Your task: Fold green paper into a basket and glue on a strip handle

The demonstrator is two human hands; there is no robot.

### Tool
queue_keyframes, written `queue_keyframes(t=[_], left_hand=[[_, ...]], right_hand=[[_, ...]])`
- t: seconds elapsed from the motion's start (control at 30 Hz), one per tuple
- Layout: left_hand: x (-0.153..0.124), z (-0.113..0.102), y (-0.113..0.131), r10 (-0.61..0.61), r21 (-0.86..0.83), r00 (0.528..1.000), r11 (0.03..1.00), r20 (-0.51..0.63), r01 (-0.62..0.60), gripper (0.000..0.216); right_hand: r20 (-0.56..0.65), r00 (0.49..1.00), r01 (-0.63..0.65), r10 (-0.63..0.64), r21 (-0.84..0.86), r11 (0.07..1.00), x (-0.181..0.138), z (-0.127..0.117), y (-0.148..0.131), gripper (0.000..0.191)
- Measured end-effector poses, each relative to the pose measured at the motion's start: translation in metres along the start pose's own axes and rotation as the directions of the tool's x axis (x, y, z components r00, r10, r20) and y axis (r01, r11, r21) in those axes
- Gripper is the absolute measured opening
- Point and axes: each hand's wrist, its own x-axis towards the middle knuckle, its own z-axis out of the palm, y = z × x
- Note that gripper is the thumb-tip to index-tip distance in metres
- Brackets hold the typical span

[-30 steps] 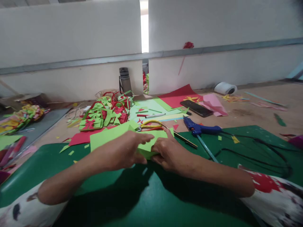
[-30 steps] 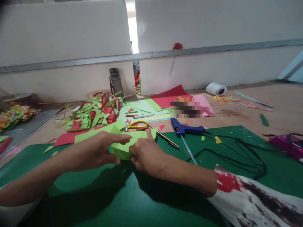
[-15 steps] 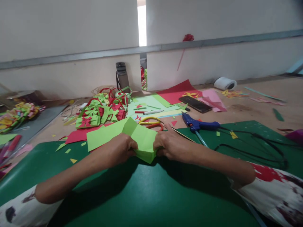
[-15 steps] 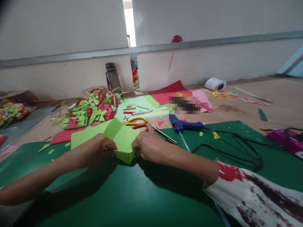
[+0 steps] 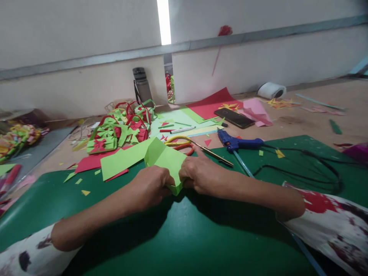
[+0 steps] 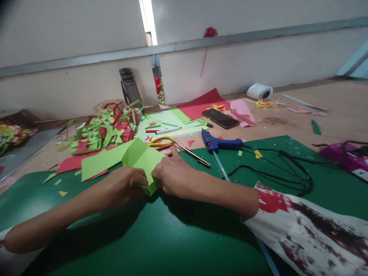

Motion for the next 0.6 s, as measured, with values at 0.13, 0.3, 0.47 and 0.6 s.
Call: queue_keyframes(t=[0.13, 0.3, 0.47, 0.6], left_hand=[[0.0, 0.002, 0.004, -0.018, 0.065, 1.0, 0.998, -0.006, 0.019, 0.013], [0.0, 0.0, 0.007, -0.036, 0.055, 0.999, 0.998, 0.001, 0.036, 0.013], [0.001, -0.002, 0.011, -0.075, 0.081, 0.996, 0.994, 0.038, 0.072, 0.016], [0.001, -0.002, 0.012, -0.068, 0.096, 0.997, 0.993, 0.034, 0.065, 0.016]], right_hand=[[-0.028, 1.0, 0.006, -0.007, -0.03, 1.0, 0.0, 0.003, -0.001, 0.011], [0.001, 1.0, -0.003, 0.003, -0.067, 0.998, 0.001, 0.001, -0.004, 0.011], [0.044, 0.999, -0.007, 0.01, -0.067, 0.998, 0.0, -0.002, -0.006, 0.015], [0.053, 0.999, 0.005, -0.002, -0.052, 0.999, -0.001, -0.001, -0.007, 0.016]])
